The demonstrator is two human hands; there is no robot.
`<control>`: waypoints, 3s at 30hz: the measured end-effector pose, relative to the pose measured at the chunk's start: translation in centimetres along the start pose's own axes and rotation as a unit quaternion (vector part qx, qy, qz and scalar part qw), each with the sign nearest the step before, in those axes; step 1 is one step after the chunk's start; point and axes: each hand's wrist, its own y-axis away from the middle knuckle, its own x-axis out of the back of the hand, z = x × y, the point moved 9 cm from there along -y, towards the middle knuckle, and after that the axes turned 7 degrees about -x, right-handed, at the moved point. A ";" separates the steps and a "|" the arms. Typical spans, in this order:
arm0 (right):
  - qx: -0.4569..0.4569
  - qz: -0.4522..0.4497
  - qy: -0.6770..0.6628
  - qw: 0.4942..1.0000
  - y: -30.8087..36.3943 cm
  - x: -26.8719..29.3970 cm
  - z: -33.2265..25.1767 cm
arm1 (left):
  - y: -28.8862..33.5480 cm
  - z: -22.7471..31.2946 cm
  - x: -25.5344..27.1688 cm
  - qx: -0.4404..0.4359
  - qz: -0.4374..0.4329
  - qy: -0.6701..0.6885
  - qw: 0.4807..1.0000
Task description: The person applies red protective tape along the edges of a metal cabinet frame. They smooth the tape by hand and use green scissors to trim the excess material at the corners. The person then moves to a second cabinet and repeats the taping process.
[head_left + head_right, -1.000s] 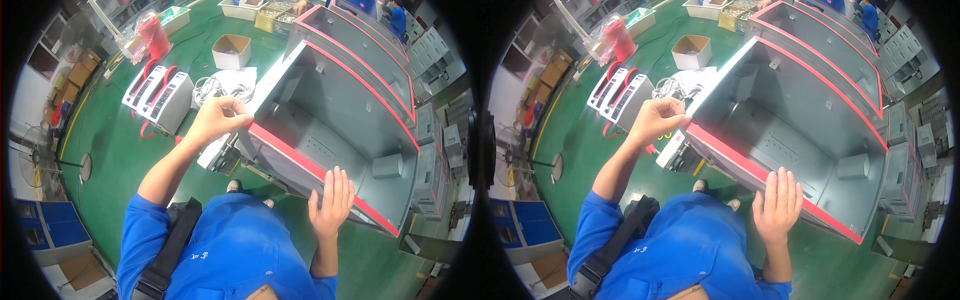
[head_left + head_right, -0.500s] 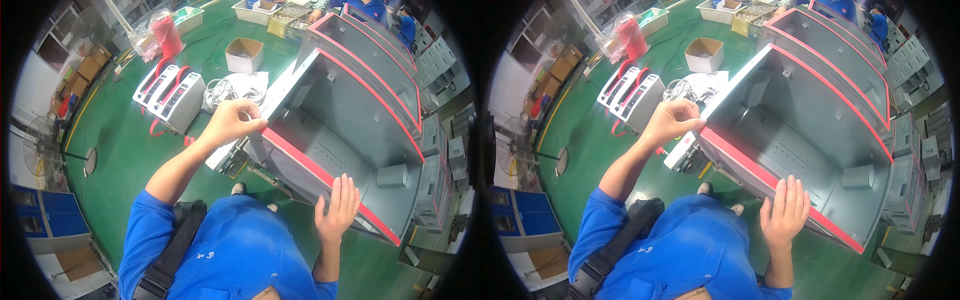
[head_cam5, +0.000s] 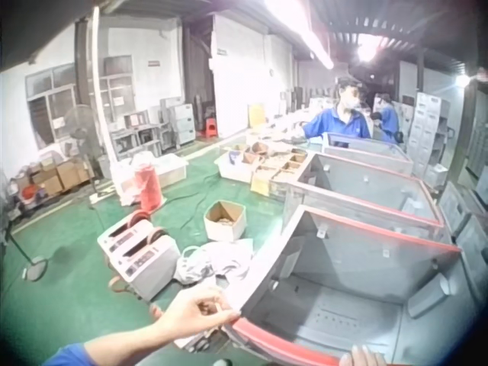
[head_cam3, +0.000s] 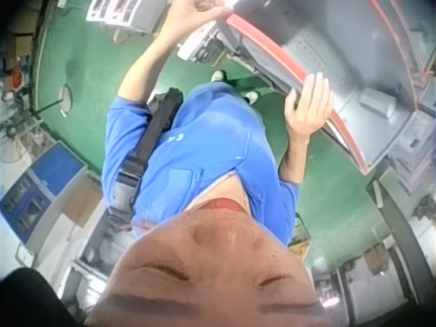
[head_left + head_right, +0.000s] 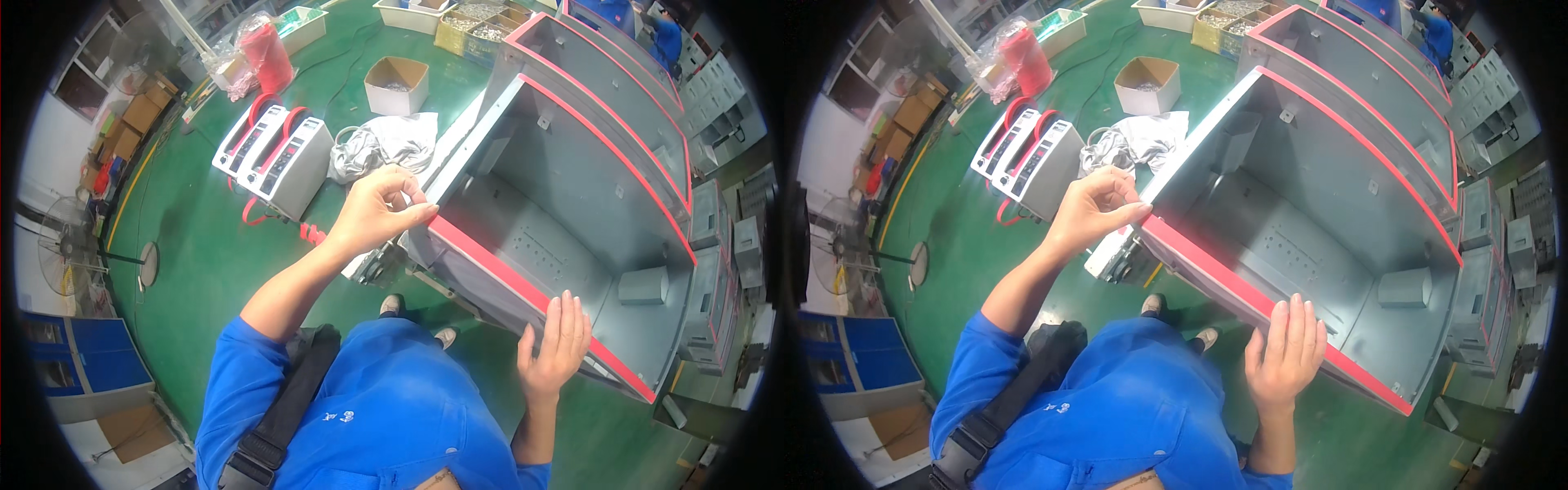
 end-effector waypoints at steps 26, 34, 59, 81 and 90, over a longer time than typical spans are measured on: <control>-0.002 0.011 0.019 1.000 -0.1 -0.2 -0.1 | -0.4 0.0 -0.5 0.013 -0.051 0.064 0.997; -0.006 0.009 0.022 1.000 -0.2 -0.3 -0.3 | 0.2 -0.1 -0.1 -0.025 -0.014 -0.008 1.000; -0.074 0.067 -0.084 0.991 -7.9 -6.3 -18.3 | -1.8 -3.5 1.5 -0.068 -0.162 0.193 0.965; -0.391 0.105 0.304 0.863 13.5 8.0 21.8 | -5.8 5.1 -8.1 -0.483 -0.314 -0.055 0.815; -0.482 0.112 0.241 0.835 15.2 7.9 31.2 | -0.6 6.6 -9.4 -0.449 -0.219 -0.049 0.865</control>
